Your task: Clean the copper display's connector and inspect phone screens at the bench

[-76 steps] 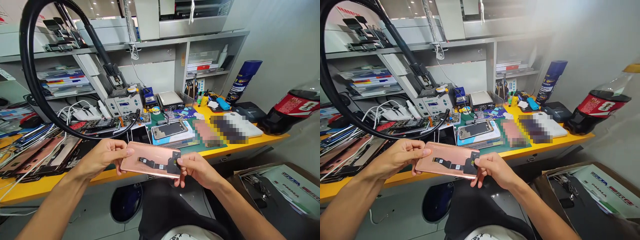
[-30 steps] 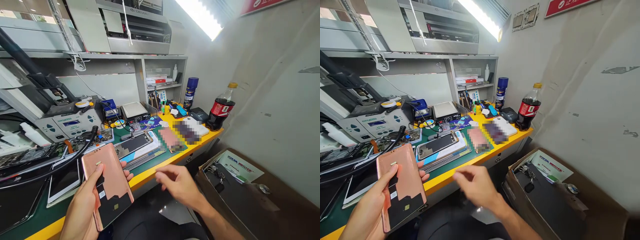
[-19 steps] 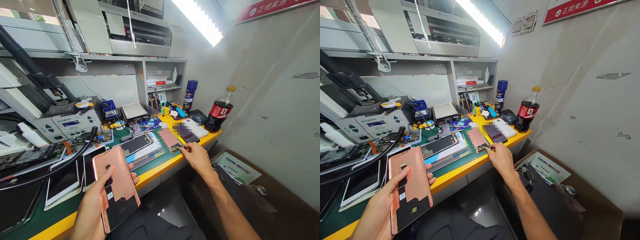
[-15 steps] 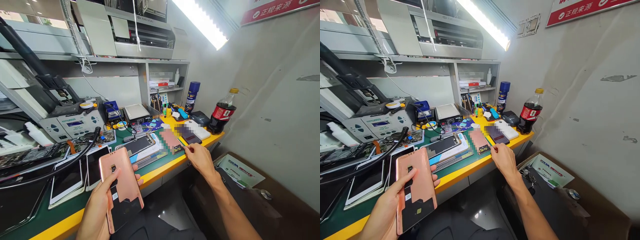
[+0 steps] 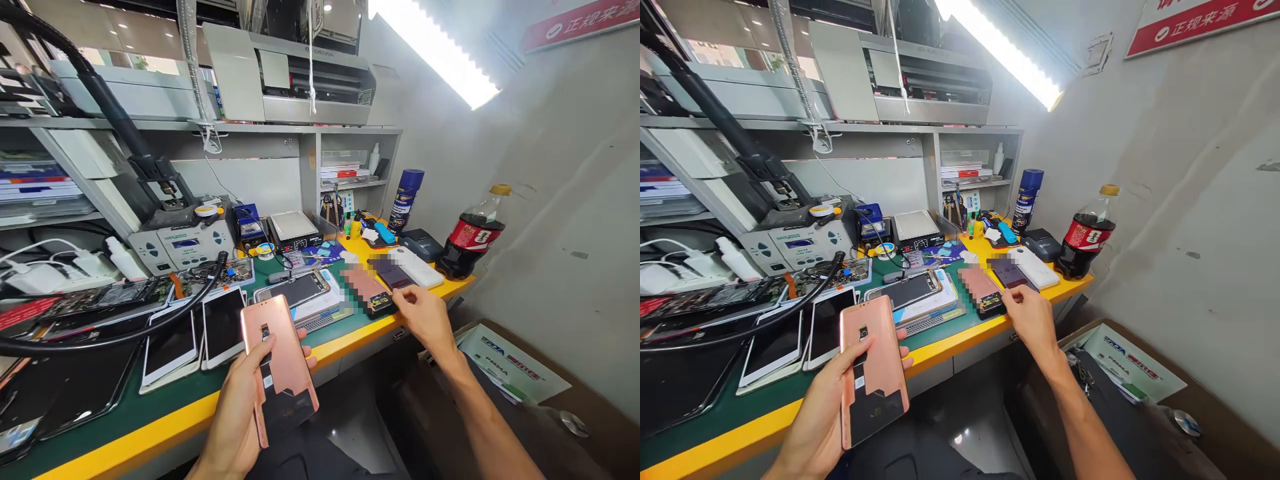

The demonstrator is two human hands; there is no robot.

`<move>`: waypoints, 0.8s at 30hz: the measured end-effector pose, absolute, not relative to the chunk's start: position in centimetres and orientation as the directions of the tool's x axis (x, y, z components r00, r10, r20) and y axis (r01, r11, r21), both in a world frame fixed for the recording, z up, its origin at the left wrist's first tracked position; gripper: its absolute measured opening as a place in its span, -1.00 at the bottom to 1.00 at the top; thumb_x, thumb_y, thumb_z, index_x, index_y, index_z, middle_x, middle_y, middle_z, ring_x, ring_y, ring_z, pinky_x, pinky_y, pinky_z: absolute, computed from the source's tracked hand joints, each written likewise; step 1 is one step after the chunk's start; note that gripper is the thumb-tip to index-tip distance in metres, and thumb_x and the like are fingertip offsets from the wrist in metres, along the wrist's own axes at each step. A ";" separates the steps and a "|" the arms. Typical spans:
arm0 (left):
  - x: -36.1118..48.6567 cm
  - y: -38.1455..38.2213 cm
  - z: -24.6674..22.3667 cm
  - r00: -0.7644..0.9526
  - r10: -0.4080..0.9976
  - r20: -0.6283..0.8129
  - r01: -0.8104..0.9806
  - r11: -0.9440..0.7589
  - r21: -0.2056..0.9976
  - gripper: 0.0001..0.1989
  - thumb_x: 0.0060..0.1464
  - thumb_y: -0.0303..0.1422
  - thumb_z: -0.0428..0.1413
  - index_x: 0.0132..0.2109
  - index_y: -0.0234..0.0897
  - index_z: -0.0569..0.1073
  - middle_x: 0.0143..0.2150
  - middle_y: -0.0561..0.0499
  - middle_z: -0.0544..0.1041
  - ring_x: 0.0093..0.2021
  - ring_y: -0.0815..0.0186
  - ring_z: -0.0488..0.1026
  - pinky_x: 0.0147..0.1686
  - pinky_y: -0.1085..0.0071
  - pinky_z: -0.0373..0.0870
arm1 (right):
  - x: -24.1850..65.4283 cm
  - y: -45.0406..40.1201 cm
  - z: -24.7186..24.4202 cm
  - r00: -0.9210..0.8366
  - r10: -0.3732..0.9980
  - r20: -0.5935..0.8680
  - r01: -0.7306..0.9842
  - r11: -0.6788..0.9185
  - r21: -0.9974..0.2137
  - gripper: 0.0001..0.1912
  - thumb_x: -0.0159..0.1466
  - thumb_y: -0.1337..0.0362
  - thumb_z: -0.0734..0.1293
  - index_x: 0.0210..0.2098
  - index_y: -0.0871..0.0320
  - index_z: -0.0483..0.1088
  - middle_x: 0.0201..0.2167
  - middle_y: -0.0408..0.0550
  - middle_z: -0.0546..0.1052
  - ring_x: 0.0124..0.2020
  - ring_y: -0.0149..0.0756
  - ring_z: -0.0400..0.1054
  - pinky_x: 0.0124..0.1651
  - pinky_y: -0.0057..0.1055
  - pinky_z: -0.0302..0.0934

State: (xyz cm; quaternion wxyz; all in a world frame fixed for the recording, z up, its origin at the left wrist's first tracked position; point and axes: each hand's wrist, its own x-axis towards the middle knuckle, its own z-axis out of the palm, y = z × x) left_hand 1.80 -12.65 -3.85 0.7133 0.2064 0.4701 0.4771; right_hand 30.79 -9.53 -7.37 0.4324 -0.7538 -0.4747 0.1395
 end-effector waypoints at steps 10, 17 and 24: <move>2.7 -12.7 -4.8 0.190 0.892 -0.411 -0.529 0.445 0.722 -0.52 0.13 -0.22 0.15 0.11 -0.46 0.42 -0.17 -0.30 0.60 -0.24 0.03 0.59 -0.28 0.16 0.56 | 30.3 -10.1 -7.4 0.513 0.855 -0.070 0.036 -0.103 -0.994 -0.47 -0.05 0.18 0.57 -0.14 0.33 0.48 -0.51 0.06 0.60 -0.55 -0.20 0.50 -0.50 -0.39 0.47; 3.3 -12.9 -5.9 0.159 0.922 -0.353 -0.548 0.380 0.745 -0.54 0.12 -0.18 0.16 0.06 -0.42 0.45 -0.17 -0.24 0.61 -0.21 0.03 0.59 -0.17 0.13 0.53 | 26.4 -13.8 -6.5 0.595 0.801 -0.066 -0.183 0.055 -0.981 -0.50 -0.09 0.15 0.59 -0.18 0.24 0.57 -0.35 0.05 0.63 -0.61 -0.37 0.42 -0.53 -0.50 0.43; 4.5 -13.7 -7.3 0.048 0.963 -0.264 -0.747 0.209 0.631 -0.51 0.21 -0.03 0.03 0.22 -0.06 0.36 0.21 0.05 0.45 0.21 0.22 0.36 0.08 0.42 0.34 | 18.1 -18.3 -9.3 0.382 0.912 -0.152 -0.295 -0.036 -0.955 -0.52 -0.01 0.11 0.57 -0.13 0.20 0.59 -0.17 0.13 0.61 -0.54 -0.28 0.45 -0.50 -0.42 0.42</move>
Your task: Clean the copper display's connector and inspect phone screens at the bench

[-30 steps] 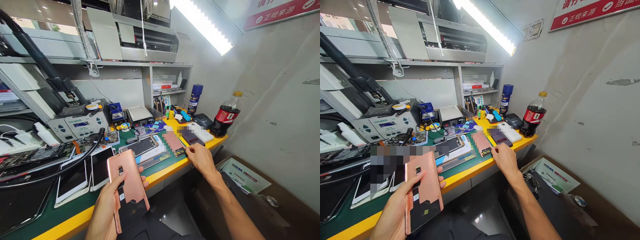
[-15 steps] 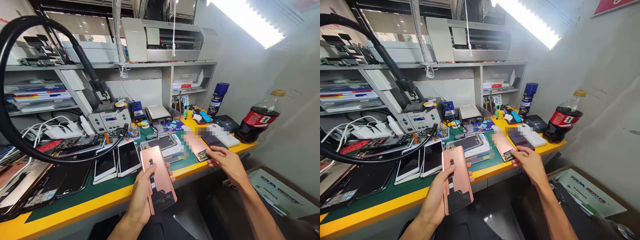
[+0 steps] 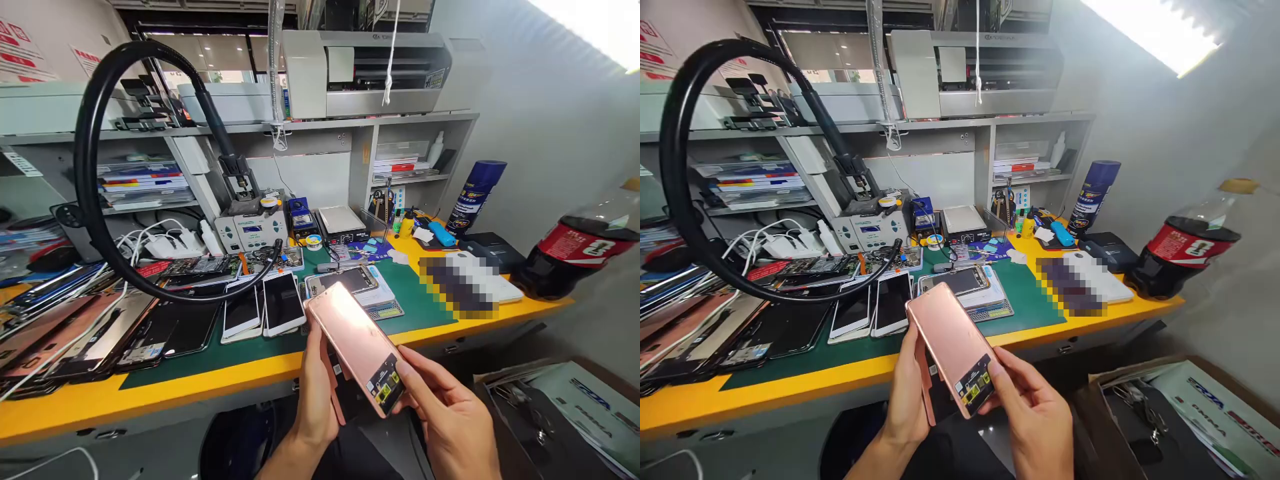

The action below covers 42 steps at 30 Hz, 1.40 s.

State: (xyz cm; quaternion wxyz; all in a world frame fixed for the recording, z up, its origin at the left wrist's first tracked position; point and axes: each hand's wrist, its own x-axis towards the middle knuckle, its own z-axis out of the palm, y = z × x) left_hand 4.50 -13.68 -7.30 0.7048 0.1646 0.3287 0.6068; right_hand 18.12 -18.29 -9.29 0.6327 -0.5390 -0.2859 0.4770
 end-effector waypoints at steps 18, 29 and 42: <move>4.4 -15.2 -7.5 0.089 0.970 -0.225 -0.733 0.217 0.645 -0.53 0.19 -0.13 0.04 0.05 -0.45 0.46 -0.22 -0.23 0.57 -0.24 0.07 0.53 -0.20 0.15 0.46 | 14.8 -20.4 -11.0 0.494 0.869 -0.044 -0.005 -0.048 -0.999 -0.57 0.02 0.01 0.54 -0.20 0.15 0.60 -0.53 -0.04 0.54 -0.58 -0.25 0.40 -0.59 -0.44 0.31; 4.5 -15.5 -7.4 0.101 0.972 -0.214 -0.745 0.216 0.631 -0.52 0.22 -0.13 0.00 -0.01 -0.50 0.50 -0.21 -0.27 0.58 -0.22 0.07 0.54 -0.18 0.20 0.45 | 14.9 -20.4 -11.2 0.409 0.906 0.108 0.064 0.090 -0.994 -0.75 0.15 0.12 0.48 -0.22 0.10 0.61 -0.31 -0.06 0.42 -0.64 -0.44 0.28 -0.67 -0.47 0.22; 4.6 -16.1 -7.6 0.121 0.990 -0.073 -0.729 0.139 0.670 -0.54 0.28 -0.19 -0.09 0.00 -0.49 0.51 -0.18 -0.25 0.59 -0.16 0.07 0.54 -0.09 0.19 0.44 | 15.5 -19.8 -11.2 0.381 0.924 -0.042 -0.136 0.011 -0.991 -0.56 0.02 0.08 0.55 -0.18 0.18 0.52 -0.44 -0.04 0.56 -0.64 -0.33 0.36 -0.62 -0.44 0.32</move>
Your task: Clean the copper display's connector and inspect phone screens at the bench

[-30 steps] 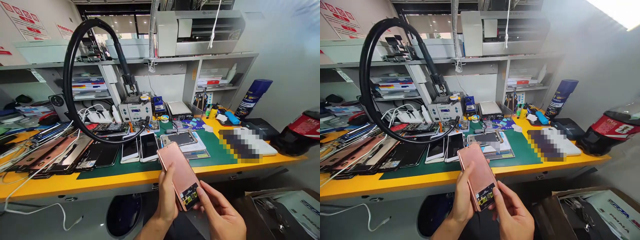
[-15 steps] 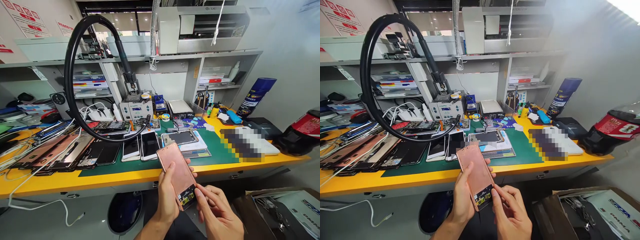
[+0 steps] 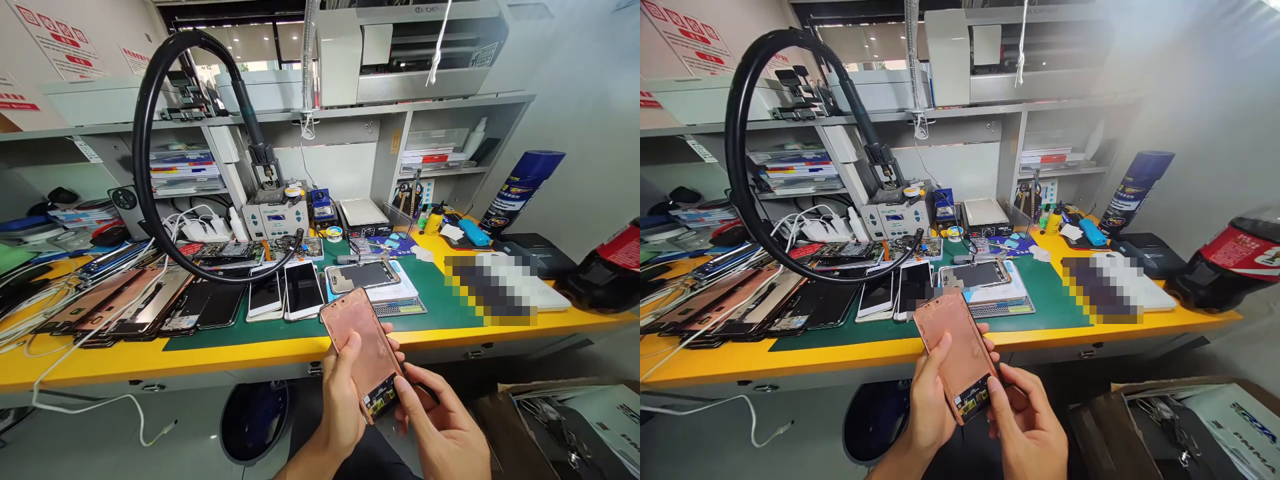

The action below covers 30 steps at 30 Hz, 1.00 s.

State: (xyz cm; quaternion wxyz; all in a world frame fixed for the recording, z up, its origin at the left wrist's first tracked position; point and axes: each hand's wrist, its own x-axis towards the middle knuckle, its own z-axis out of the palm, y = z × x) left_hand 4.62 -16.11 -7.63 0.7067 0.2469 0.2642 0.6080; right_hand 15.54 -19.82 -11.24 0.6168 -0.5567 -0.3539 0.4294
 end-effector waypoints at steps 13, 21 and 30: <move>4.2 -16.1 -6.6 0.089 0.985 -0.150 -0.695 0.169 0.699 -0.56 0.22 -0.13 -0.01 -0.06 -0.44 0.53 -0.27 -0.22 0.58 -0.29 0.11 0.55 -0.28 0.24 0.50 | 15.2 -20.2 -11.0 0.237 0.965 -0.115 -0.312 -0.036 -0.949 -0.53 0.04 0.10 0.56 -0.13 0.18 0.47 -0.39 -0.04 0.55 -0.61 -0.40 0.33 -0.61 -0.49 0.29; 4.1 -15.4 -5.5 0.154 0.949 -0.274 -0.692 0.302 0.656 -0.52 0.20 -0.09 0.00 0.01 -0.42 0.50 -0.25 -0.18 0.55 -0.25 0.13 0.51 -0.37 0.29 0.51 | 15.4 -20.5 -9.7 -0.201 0.959 -0.198 -0.439 -0.269 -0.857 -0.65 0.26 0.06 0.41 -0.37 0.29 0.42 -0.53 -0.09 0.43 -0.58 -0.41 0.34 -0.57 -0.49 0.28; 4.1 -15.4 -5.2 0.189 0.945 -0.266 -0.690 0.320 0.649 -0.48 0.20 -0.08 -0.03 0.04 -0.43 0.49 -0.19 -0.24 0.55 -0.19 0.07 0.52 -0.32 0.27 0.50 | 15.3 -20.3 -8.8 -0.185 0.963 -0.197 -0.524 -0.266 -0.809 -0.67 0.24 0.10 0.43 -0.37 0.29 0.43 -0.59 -0.10 0.43 -0.60 -0.40 0.32 -0.58 -0.50 0.27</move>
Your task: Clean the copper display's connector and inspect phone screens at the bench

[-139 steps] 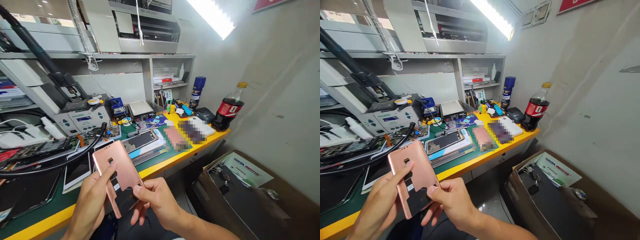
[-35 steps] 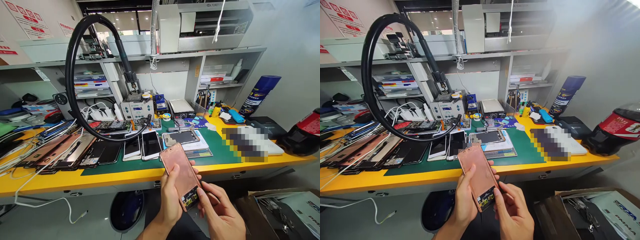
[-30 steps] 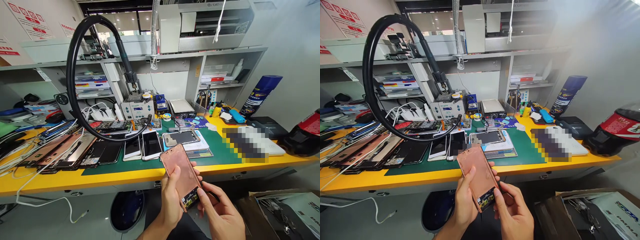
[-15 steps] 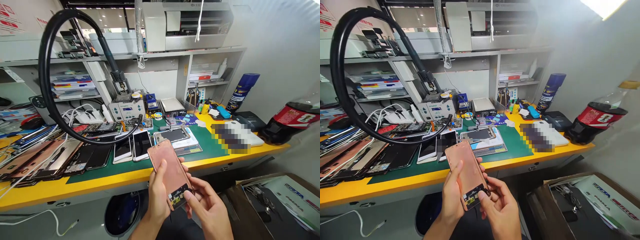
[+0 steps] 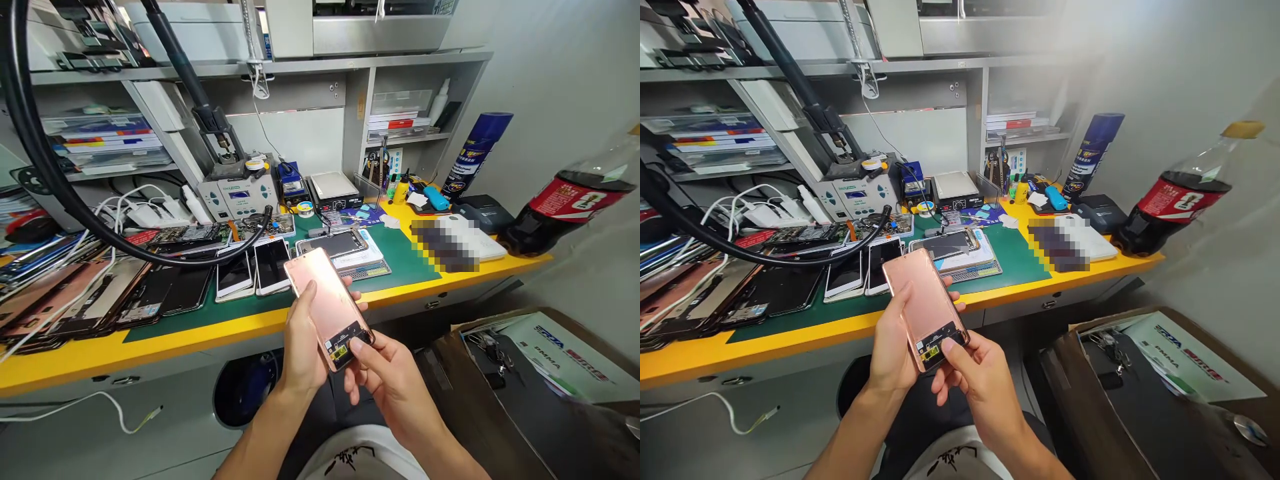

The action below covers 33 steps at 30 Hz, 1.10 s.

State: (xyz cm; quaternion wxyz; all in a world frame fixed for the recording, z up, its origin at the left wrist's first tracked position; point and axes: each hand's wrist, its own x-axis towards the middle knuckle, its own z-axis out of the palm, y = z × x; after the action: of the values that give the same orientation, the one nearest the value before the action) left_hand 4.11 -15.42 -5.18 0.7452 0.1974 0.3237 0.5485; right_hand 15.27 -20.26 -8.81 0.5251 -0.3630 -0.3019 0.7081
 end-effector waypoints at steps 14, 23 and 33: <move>3.3 -16.0 -3.9 0.161 0.984 -0.083 -0.758 0.177 0.628 -0.57 0.19 -0.17 0.01 0.10 -0.34 0.42 0.04 -0.27 0.52 -0.08 -0.04 0.52 -0.11 0.00 0.48 | 16.6 -19.6 -8.2 -0.409 0.871 -0.273 -0.733 -0.491 -0.470 -0.87 0.24 0.33 0.42 -0.33 0.32 0.47 -0.55 -0.08 0.49 -0.63 -0.46 0.36 -0.59 -0.59 0.30; 4.2 -15.4 -4.1 0.050 0.998 0.027 -0.525 0.003 0.851 -0.46 0.05 -0.38 0.25 0.18 -0.14 0.33 -0.02 -0.06 0.50 -0.09 0.21 0.48 -0.17 0.32 0.48 | 17.7 -19.3 -10.2 -0.615 0.772 -0.161 -0.783 -0.622 0.012 -0.90 0.20 0.35 0.34 -0.34 0.30 0.44 -0.60 -0.28 0.37 -0.71 -0.71 0.13 -0.71 -0.87 -0.08; 4.4 -13.1 -3.9 0.280 0.959 -0.040 -0.571 0.200 0.797 -0.80 -0.05 -0.40 0.32 -0.27 -0.31 0.47 -0.42 0.07 0.50 -0.46 0.44 0.45 -0.43 0.53 0.40 | 15.9 -20.9 -14.0 -0.552 0.798 -0.242 -0.784 -0.595 -0.175 -0.69 0.34 0.13 0.16 -0.38 0.22 0.35 -0.71 -0.44 0.13 -0.79 -0.77 -0.38 -0.70 -0.84 -0.53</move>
State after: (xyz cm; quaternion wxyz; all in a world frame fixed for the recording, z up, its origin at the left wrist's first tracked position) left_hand 4.41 -13.12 -3.94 0.7217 0.3453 0.2813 0.5299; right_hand 15.94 -20.93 -14.02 0.4492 -0.1494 -0.0232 0.8806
